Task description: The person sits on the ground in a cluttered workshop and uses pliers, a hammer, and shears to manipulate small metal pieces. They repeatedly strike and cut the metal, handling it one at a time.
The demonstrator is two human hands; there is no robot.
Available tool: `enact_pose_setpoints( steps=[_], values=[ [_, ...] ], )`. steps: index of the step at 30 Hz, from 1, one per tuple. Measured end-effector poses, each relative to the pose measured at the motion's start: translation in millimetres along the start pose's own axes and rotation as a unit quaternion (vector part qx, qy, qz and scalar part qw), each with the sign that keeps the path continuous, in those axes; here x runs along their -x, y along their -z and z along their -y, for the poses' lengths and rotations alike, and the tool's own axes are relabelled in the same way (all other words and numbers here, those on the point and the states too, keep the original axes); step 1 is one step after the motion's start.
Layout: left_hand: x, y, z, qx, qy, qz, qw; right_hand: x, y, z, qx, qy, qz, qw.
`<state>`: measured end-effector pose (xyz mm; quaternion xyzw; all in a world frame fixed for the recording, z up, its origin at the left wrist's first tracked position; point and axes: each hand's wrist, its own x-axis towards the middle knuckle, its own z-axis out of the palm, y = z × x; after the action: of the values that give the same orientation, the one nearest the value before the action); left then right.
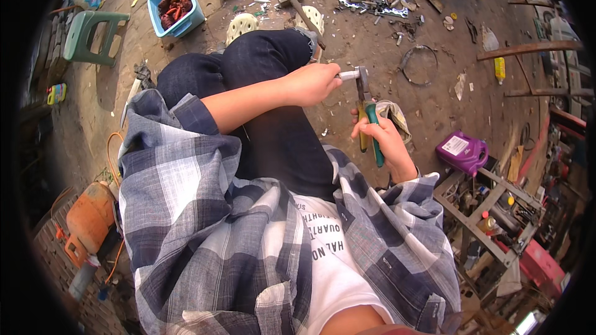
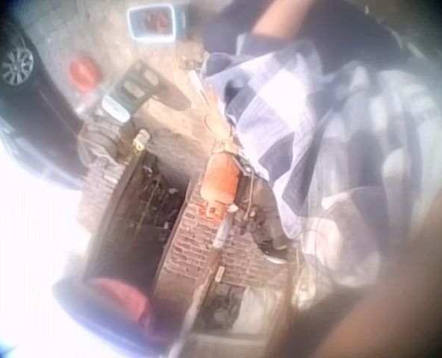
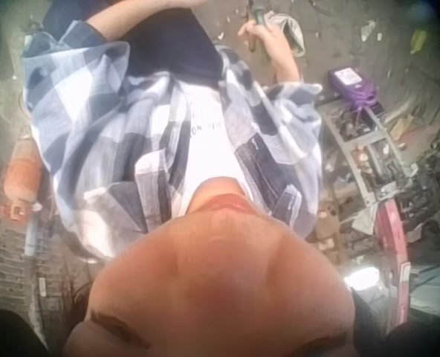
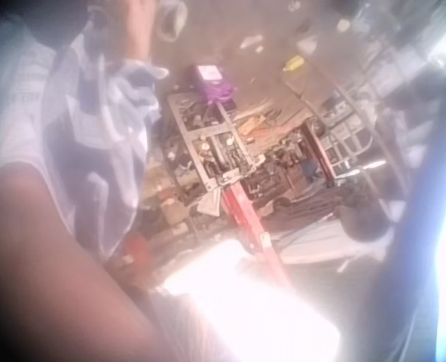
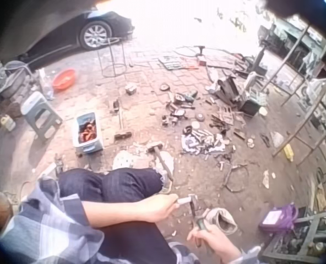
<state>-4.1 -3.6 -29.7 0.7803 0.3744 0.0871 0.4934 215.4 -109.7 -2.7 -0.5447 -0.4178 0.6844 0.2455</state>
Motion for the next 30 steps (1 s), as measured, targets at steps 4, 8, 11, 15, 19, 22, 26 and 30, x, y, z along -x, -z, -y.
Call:
enact_pose_setpoints(
  steps=[4,8,11,15,19,22,26,30],
  values=[
    [-1,1,0,-0.002,0.002,0.010,1.000,1,-1,-1,0.005,0.000,-0.001,1.000],
    [0,3,-4,-0.005,0.008,0.025,1.000,0,5,-9,-0.007,-0.006,0.021,1.000],
    [0,1,-8,-0.046,-0.007,-0.004,0.999,3,-1,-1,-0.014,-0.004,-0.004,1.000],
    [8,-1,-30,-0.147,0.001,-0.071,0.987,3,-10,-1,-0.067,0.043,-0.055,0.995],
    [9,11,-31,-0.108,-0.021,-0.043,0.993,8,-4,13,-0.014,0.037,-0.063,0.997],
    [11,15,-23,-0.027,-0.087,-0.063,0.994,12,-5,30,0.004,0.030,-0.057,0.998],
    [10,17,-28,-0.058,-0.048,-0.054,0.996,7,-2,29,0.034,0.075,-0.056,0.995],
    [10,31,-37,-0.099,-0.012,-0.003,0.995,12,6,43,0.052,0.050,-0.027,0.997]
  ],
)
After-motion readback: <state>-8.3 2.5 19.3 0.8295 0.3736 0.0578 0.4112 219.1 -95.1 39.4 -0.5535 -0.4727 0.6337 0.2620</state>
